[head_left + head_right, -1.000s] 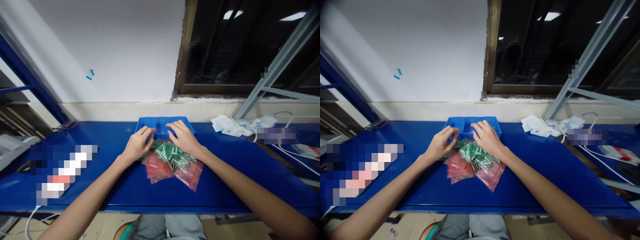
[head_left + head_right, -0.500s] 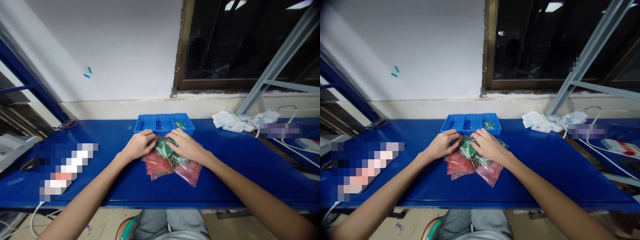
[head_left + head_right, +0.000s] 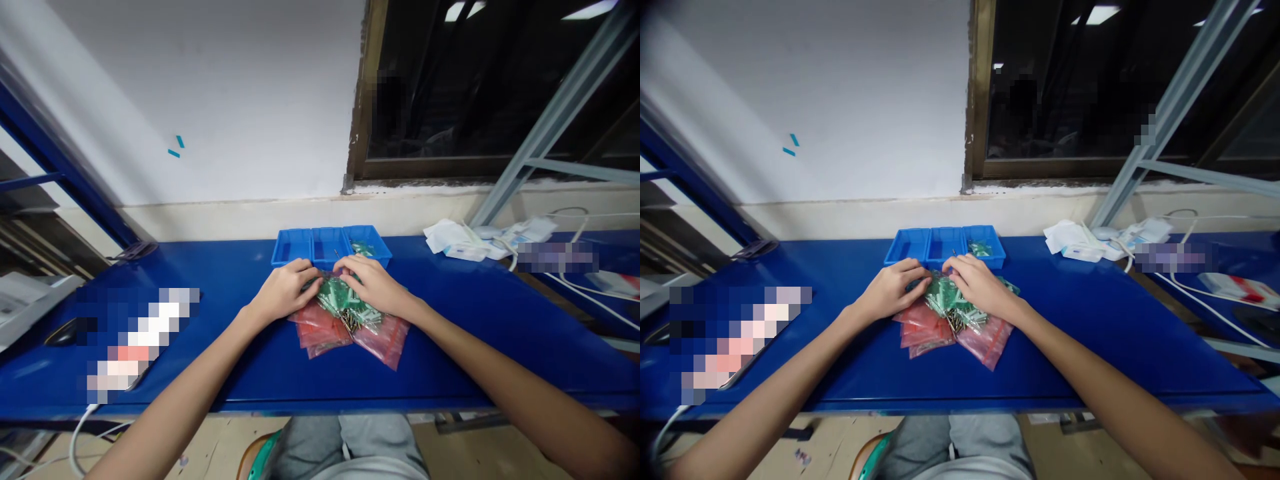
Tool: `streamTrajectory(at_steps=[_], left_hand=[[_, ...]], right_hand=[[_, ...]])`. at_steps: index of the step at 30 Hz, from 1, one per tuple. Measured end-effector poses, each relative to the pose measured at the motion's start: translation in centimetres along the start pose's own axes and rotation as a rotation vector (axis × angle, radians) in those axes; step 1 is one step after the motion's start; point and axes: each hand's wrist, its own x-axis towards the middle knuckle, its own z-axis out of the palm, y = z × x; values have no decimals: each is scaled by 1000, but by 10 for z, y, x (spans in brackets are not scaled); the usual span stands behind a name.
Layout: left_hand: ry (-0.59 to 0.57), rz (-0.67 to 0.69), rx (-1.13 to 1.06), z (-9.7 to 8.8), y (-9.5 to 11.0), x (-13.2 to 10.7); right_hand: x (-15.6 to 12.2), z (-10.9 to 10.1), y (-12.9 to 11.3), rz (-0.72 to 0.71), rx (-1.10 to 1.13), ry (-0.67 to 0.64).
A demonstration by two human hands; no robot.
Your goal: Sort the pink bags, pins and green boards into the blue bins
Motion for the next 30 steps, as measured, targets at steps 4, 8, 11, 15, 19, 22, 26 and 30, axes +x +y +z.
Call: streamTrajectory(at_steps=[4, 8, 11, 15, 19, 22, 26, 30], left_hand=[[13, 15, -2, 0, 0, -1], [27, 20, -16, 0, 1, 0], [22, 19, -20, -1, 3, 0], [-4, 13, -30, 0, 3, 1], [8, -21, -103, -8, -2, 2], [-69, -123, -336, -24, -7, 3], [-365, -178, -618, -46, -7, 0], [-479, -114, -530, -48, 1, -3]], right_hand=[[2, -1, 0, 89, 92, 67], [3, 0, 3, 154, 185, 126], [3, 0, 4, 168, 171, 144], [1, 2, 7, 96, 39, 133], [0, 2, 8, 34, -44, 125], [-1, 0, 2, -10, -81, 128], [-4, 1, -15, -154, -140, 50], [-8, 6, -25, -257, -179, -49]])
